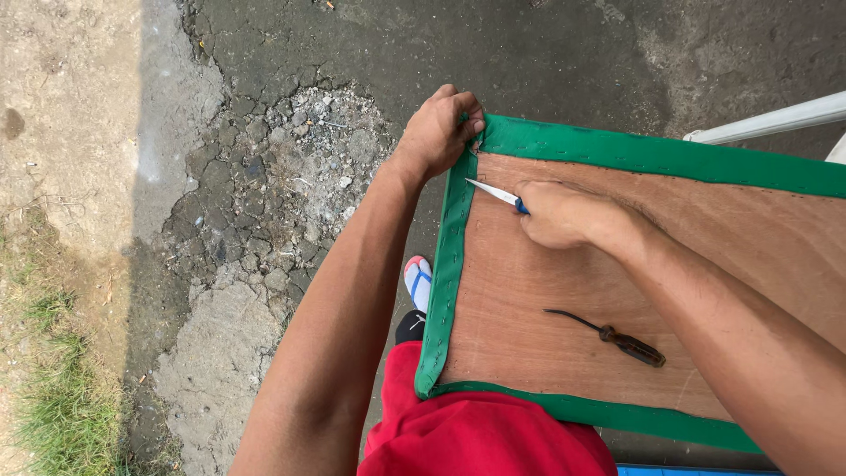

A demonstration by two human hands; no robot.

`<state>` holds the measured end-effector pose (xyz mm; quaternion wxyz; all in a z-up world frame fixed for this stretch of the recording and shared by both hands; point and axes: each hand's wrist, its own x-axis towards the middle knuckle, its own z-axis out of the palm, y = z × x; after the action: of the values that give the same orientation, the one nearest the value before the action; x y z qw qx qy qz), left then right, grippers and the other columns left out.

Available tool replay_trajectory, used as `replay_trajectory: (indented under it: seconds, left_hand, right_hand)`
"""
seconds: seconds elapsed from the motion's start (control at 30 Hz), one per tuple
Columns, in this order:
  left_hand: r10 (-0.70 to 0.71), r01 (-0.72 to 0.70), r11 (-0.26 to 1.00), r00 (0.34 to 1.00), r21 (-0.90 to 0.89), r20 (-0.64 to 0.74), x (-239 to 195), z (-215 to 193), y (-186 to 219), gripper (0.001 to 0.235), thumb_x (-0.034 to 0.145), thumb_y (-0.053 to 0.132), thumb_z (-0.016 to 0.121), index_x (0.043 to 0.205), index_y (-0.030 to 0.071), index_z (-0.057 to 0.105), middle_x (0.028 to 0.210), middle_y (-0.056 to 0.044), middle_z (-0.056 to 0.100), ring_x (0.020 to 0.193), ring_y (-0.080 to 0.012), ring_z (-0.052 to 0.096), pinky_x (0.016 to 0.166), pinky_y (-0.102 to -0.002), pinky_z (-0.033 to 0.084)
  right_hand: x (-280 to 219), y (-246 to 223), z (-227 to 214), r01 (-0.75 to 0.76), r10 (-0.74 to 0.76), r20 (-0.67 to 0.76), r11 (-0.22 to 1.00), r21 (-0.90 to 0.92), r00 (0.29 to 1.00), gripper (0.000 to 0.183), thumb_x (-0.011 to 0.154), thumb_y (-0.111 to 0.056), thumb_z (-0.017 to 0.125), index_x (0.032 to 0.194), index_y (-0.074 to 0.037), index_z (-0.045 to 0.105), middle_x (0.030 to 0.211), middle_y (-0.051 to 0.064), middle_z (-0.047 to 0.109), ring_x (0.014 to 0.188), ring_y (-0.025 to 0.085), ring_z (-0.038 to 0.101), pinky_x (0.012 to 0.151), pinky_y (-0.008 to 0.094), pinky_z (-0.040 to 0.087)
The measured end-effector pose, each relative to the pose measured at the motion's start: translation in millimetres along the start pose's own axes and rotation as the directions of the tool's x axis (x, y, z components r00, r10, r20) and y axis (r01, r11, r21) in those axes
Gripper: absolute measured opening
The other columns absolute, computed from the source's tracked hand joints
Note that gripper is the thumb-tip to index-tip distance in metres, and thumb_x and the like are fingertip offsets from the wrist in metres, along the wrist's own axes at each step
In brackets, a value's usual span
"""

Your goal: The person uses pliers and a screwdriver to remove staples from the green fabric edge of a wooden board. They work along the perimeter, pulling out staples one by one and occasionally switching tools to pry the fabric away from the wood.

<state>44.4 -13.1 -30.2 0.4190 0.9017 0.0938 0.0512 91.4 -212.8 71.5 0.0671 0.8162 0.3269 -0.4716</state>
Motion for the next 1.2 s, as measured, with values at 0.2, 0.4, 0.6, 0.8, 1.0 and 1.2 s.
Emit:
replay_trajectory:
  seconds: [0.2,0.4,0.6,0.8,1.0,1.2]
  left_hand:
    - [-0.014,0.014,1.000,1.000,0.012,-0.009,0.1,-0.6,2.0,0.013,0.093,0.020,0.072,0.099,0.008,0.071,0.101,-0.013,0.064,0.097,-0.0349,0.066,0.083,-0.046,0.054]
    - [-0.034,0.034,0.999,0.999,0.016,0.003,0.0,-1.1,4.9,0.013,0.093,0.019,0.071,0.100,0.008,0.071,0.103,-0.014,0.064,0.097,-0.0343,0.066,0.084,-0.045,0.055]
    - [-0.057,0.057,0.998,0.998,0.028,0.015,0.0,-0.4,5.4,0.013,0.093,0.020,0.071,0.100,0.009,0.071,0.103,-0.013,0.064,0.099,-0.0334,0.067,0.085,-0.045,0.055]
    - [-0.067,0.068,0.996,0.998,0.058,-0.017,-1.3,5.9,4.6,0.010,0.092,0.018,0.070,0.097,0.009,0.071,0.104,-0.013,0.064,0.100,-0.0343,0.067,0.085,-0.046,0.055]
    - [-0.043,0.043,0.998,0.999,0.045,-0.003,3.7,3.7,0.6,0.013,0.093,0.019,0.071,0.101,0.009,0.071,0.103,-0.014,0.064,0.098,-0.0364,0.066,0.085,-0.047,0.054]
    - [-0.027,0.028,0.998,0.999,0.054,-0.023,-0.2,4.9,2.6,0.013,0.094,0.019,0.070,0.102,0.008,0.071,0.102,-0.015,0.064,0.097,-0.0374,0.066,0.084,-0.048,0.054]
  right_hand:
    - [-12.0,-13.4,2.7,-0.078,0.060,-0.106,0.982,-0.173,0.993,0.042,0.098,-0.007,0.051,0.140,-0.003,0.049,0.128,0.019,0.065,0.119,0.034,0.064,0.099,0.048,0.053]
    - [-18.3,-11.2,13.5,-0.016,-0.021,-0.169,0.976,-0.215,0.985,0.049,0.096,-0.003,0.051,0.144,0.000,0.045,0.137,0.020,0.058,0.130,0.034,0.056,0.105,0.046,0.049]
    - [-23.1,-14.3,5.8,-0.046,0.033,-0.101,0.991,-0.128,0.994,0.037,0.103,-0.021,0.052,0.135,-0.002,0.050,0.105,0.020,0.072,0.103,0.033,0.072,0.092,0.047,0.057]
    - [-39.0,-13.8,15.4,0.065,-0.056,-0.229,0.997,0.036,0.972,0.028,0.103,-0.033,0.054,0.117,-0.010,0.060,0.088,0.013,0.074,0.083,0.029,0.075,0.079,0.048,0.057]
    - [-23.5,-8.2,27.2,0.123,-0.125,-0.225,0.992,-0.025,0.966,0.025,0.100,-0.018,0.055,0.119,-0.003,0.059,0.105,0.021,0.071,0.099,0.038,0.071,0.087,0.052,0.055]
    - [-10.4,-11.7,19.2,-0.071,0.068,-0.034,0.992,-0.104,0.997,0.038,0.095,-0.002,0.052,0.133,-0.005,0.058,0.121,0.022,0.069,0.113,0.039,0.068,0.095,0.050,0.057]
